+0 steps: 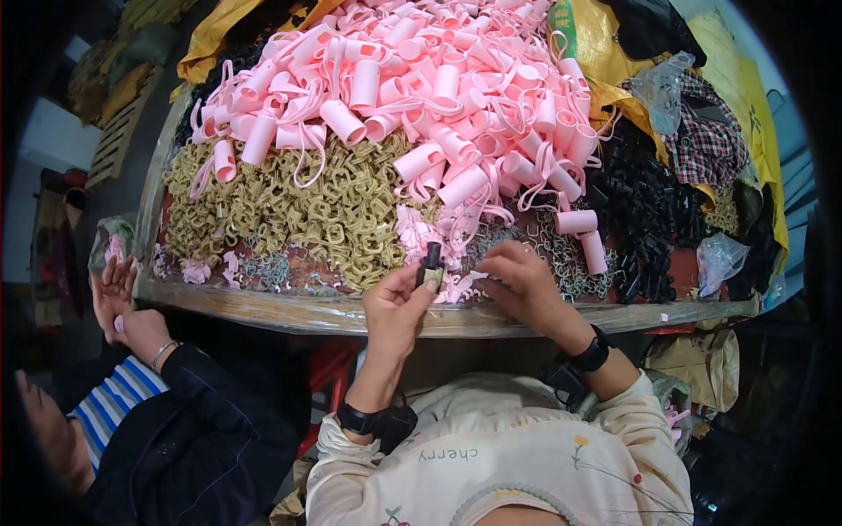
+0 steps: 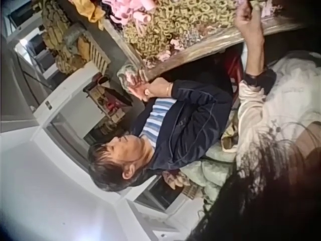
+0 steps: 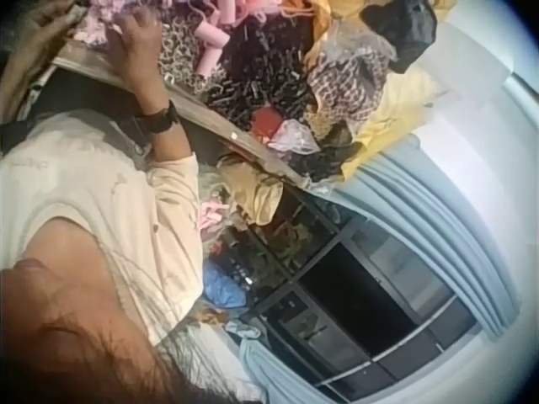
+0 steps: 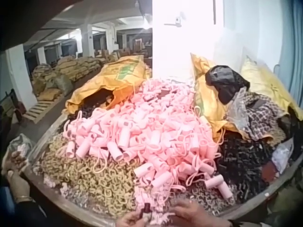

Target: The person picks up a black component and a metal ring, fits the ring onto the component, and then inserts the assembly into a pink plastic sleeve. After completing the assembly, the person sets it aside and reaches for another black component.

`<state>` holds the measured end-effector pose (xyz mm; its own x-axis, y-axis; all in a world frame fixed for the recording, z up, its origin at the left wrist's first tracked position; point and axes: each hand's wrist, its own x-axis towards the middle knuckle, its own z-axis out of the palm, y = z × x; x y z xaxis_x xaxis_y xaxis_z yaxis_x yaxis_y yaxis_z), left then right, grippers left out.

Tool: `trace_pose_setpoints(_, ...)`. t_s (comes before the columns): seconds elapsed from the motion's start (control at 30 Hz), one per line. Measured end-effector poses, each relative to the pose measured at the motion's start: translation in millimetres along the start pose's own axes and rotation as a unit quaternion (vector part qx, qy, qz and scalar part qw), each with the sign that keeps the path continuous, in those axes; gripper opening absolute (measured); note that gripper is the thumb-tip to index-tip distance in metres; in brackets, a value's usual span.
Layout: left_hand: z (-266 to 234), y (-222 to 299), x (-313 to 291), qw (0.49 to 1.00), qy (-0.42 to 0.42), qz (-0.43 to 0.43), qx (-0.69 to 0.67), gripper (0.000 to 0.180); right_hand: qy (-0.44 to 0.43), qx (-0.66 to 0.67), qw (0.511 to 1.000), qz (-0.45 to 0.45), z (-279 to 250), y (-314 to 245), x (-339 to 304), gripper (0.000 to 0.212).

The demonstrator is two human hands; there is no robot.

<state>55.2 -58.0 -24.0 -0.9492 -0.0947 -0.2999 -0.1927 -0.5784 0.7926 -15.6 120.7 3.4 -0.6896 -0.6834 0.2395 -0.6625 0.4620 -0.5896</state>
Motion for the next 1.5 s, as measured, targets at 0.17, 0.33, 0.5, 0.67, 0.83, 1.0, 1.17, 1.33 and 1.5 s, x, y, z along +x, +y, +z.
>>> trace_pose_setpoints(0.17, 7, -5, 4, 0.985, 0.044, 0.127, 0.108, 0.027, -0.038, -0.150, 0.988, 0.009, 26, 11, -6, 0.018)
trace_pose_setpoints(0.33, 8, -5, 5, 0.986, 0.049, 0.136, 0.079, 0.029, -0.056, -0.211, 0.976, -0.003, 29, 7, 2, 0.014)
trace_pose_setpoints(0.5, 10, -8, 8, 0.988, 0.038, 0.129, 0.075, 0.031, -0.040, -0.232, 0.969, -0.073, 23, 0, 0, 0.011)
trace_pose_setpoints(0.67, 13, -8, 8, 0.996, 0.024, 0.089, 0.016, 0.031, -0.023, 0.382, 0.894, 0.234, 3, -8, 0, 0.008)
trace_pose_setpoints(0.83, 20, -11, 6, 0.998, 0.000, 0.031, -0.046, 0.029, -0.007, 0.543, 0.805, 0.240, 4, -6, -4, 0.010)
trace_pose_setpoints(1.0, 27, -12, 2, 0.997, -0.016, -0.005, -0.078, 0.028, 0.011, 0.478, 0.855, 0.200, 2, -14, -11, 0.012)
trace_pose_setpoints(1.17, 31, -12, 1, 0.996, -0.031, -0.032, -0.073, 0.027, 0.070, 0.283, 0.952, 0.096, -9, -26, -9, 0.011)
trace_pose_setpoints(1.33, 35, -14, 0, 0.991, -0.033, -0.090, -0.095, 0.026, 0.152, 0.235, 0.958, 0.064, -6, -26, -12, 0.008)
trace_pose_setpoints(1.5, 43, -17, 0, 0.989, -0.039, -0.093, -0.106, 0.025, 0.272, 0.392, 0.871, 0.118, 4, -25, -18, 0.009)
